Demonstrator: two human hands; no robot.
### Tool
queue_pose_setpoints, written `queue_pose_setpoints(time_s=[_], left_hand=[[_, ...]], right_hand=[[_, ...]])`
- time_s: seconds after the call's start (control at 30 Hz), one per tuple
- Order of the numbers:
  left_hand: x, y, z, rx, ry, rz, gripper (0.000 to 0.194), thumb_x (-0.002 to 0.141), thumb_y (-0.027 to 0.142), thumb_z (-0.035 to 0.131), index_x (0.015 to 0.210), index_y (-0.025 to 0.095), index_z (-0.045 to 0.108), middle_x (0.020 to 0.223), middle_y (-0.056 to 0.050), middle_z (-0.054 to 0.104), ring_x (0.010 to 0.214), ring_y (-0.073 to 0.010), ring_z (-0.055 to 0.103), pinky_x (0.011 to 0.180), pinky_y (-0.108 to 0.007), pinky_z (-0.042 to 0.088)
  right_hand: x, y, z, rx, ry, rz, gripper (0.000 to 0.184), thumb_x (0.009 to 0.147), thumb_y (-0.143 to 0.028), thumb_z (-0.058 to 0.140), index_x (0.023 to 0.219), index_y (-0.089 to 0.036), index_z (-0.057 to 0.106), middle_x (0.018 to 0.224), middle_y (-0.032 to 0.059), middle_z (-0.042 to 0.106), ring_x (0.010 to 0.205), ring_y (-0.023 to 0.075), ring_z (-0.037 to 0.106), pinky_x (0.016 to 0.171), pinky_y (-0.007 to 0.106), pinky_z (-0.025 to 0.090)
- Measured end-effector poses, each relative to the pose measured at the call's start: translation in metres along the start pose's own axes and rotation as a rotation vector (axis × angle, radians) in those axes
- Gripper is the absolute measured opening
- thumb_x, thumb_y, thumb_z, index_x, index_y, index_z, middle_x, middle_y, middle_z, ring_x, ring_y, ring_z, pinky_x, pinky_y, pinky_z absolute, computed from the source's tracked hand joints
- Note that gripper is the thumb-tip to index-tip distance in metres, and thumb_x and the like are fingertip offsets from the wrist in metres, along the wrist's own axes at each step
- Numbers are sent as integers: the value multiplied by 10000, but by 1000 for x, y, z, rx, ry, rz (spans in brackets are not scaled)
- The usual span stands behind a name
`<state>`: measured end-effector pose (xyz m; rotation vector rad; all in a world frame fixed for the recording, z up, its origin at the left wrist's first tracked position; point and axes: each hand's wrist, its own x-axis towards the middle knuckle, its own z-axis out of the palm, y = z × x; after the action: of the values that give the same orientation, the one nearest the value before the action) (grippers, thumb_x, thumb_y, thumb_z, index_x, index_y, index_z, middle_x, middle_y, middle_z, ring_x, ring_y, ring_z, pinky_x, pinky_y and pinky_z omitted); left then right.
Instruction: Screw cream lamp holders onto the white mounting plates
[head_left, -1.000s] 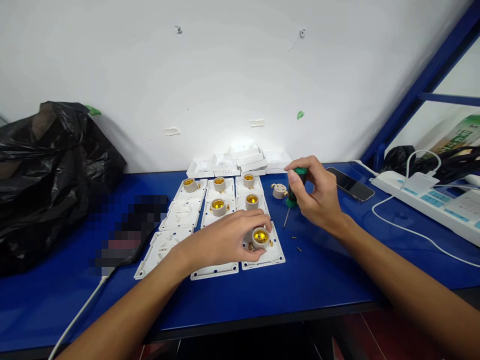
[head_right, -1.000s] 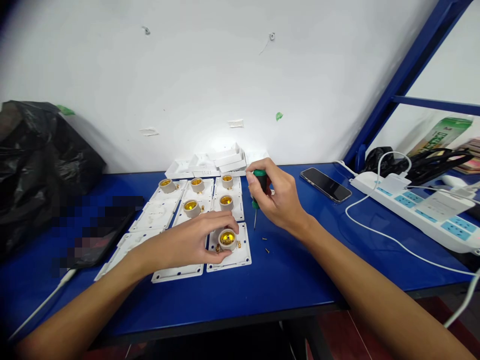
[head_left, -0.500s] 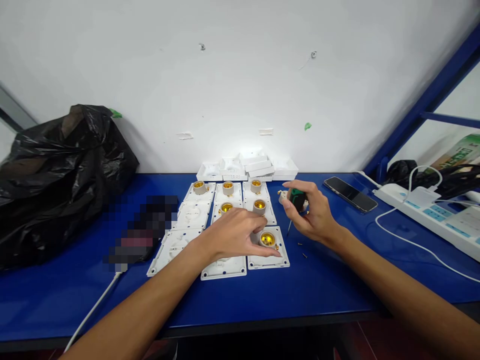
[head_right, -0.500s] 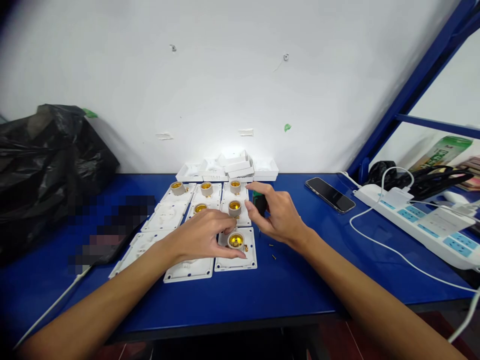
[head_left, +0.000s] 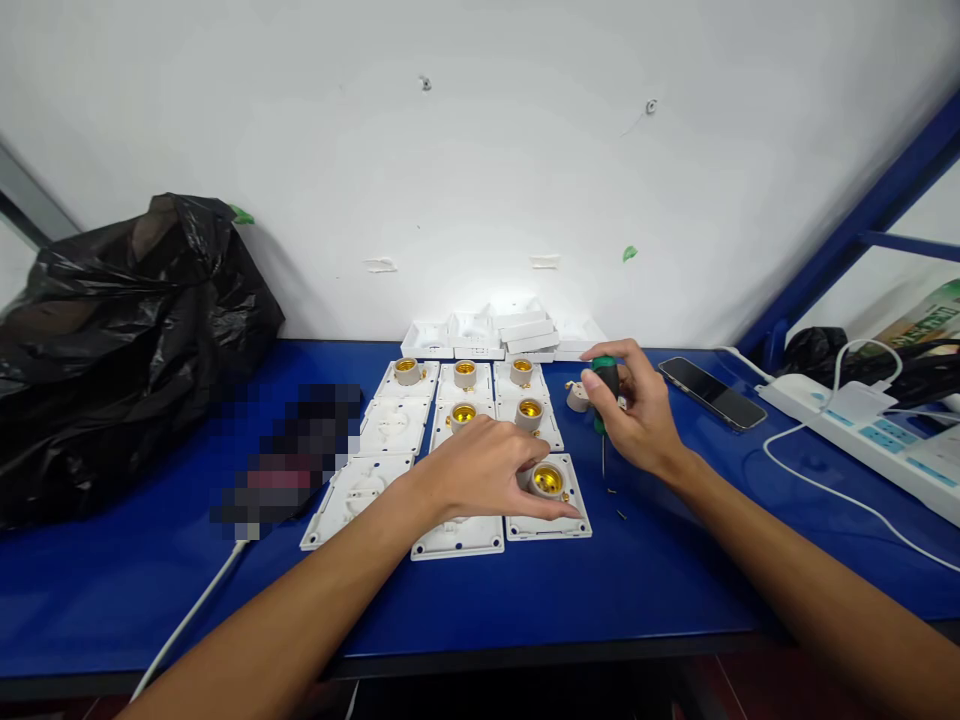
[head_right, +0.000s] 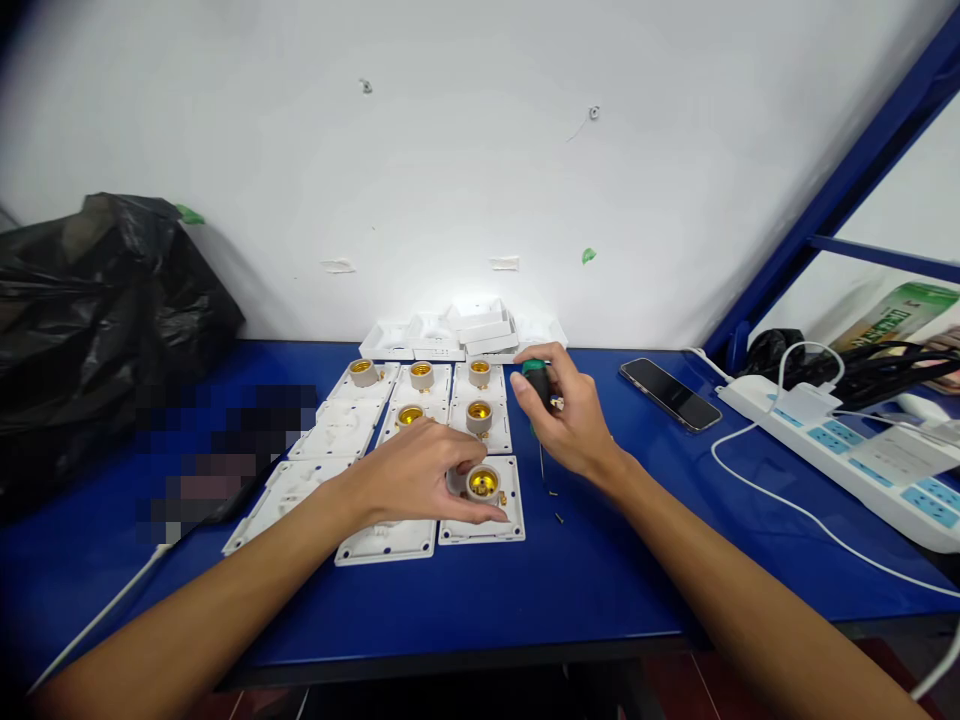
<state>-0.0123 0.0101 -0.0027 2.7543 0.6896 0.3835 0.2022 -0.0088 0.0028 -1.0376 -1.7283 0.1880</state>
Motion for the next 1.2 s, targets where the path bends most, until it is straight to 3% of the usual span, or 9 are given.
queue_pose_setpoints(time_s=[0.1, 0.43, 0.5, 0.6, 0.7, 0.83, 0.97, 1.07, 1.2], left_hand=[[1, 0, 0, -7, 1, -7, 671, 824, 807, 575, 600, 189, 443, 560, 47, 502, 476, -81, 362, 503, -290, 221], [0, 0, 0, -48, 23, 1, 656, 842, 787, 580, 601, 191, 449, 567, 41, 526, 502, -95, 408, 527, -286, 235], [0, 1, 0, -49, 37, 13, 618, 922, 716, 530, 604, 191, 463, 571, 35, 524, 504, -98, 414, 524, -291, 246], [0, 2, -2, -59, 85, 37, 548, 1075, 478, 352, 638, 187, 506, 591, 22, 526, 513, -105, 424, 538, -304, 285], [0, 5, -4, -61, 137, 18, 526, 1087, 331, 287, 631, 187, 504, 577, 20, 499, 502, -106, 400, 547, -313, 298], [-1, 9, -5, -114, 161, -10, 395, 1021, 270, 395, 648, 188, 495, 591, 38, 467, 527, -99, 388, 553, -295, 299], [-2, 11, -3, -200, 146, -46, 129, 901, 319, 605, 854, 199, 619, 688, 52, 495, 599, -103, 439, 587, -273, 340], [-2, 11, -1, -271, 155, -46, 226, 882, 419, 690, 981, 217, 672, 735, 47, 506, 649, -114, 479, 626, -272, 373], [1, 10, 1, -344, 211, -63, 233, 918, 437, 681, 981, 212, 697, 754, 32, 512, 690, -123, 485, 639, -266, 373]], right_hand=[[-1, 1, -2, 16, 42, -1, 115, 980, -315, 583, 1071, -246, 569, 588, -91, 414, 457, 90, 373, 445, 262, 299], [-1, -2, -3, -11, -14, -91, 116, 947, -242, 621, 1058, -244, 586, 555, -109, 386, 424, 74, 312, 403, 247, 247], [-1, -2, -4, -5, -5, -79, 111, 947, -248, 621, 1054, -245, 589, 557, -105, 401, 423, 77, 332, 396, 245, 260], [-1, -1, -4, 46, 70, -35, 117, 960, -280, 619, 1069, -249, 589, 595, -88, 457, 442, 83, 394, 406, 243, 320], [-1, -1, -2, 130, 209, 22, 137, 980, -321, 599, 1097, -255, 574, 638, -72, 478, 462, 92, 429, 410, 246, 350], [3, -3, 0, 197, 343, -8, 141, 996, -335, 572, 1104, -253, 534, 607, -76, 470, 462, 104, 468, 422, 248, 374], [8, -6, 1, 247, 416, -18, 145, 1010, -349, 550, 1109, -262, 489, 591, -85, 480, 429, 99, 458, 411, 245, 386], [9, -5, 2, 294, 457, 5, 148, 1008, -353, 556, 1102, -273, 474, 602, -87, 497, 412, 94, 446, 387, 239, 373], [9, -3, 3, 342, 462, -4, 148, 1009, -354, 557, 1100, -279, 468, 621, -79, 519, 407, 95, 457, 375, 244, 377]])
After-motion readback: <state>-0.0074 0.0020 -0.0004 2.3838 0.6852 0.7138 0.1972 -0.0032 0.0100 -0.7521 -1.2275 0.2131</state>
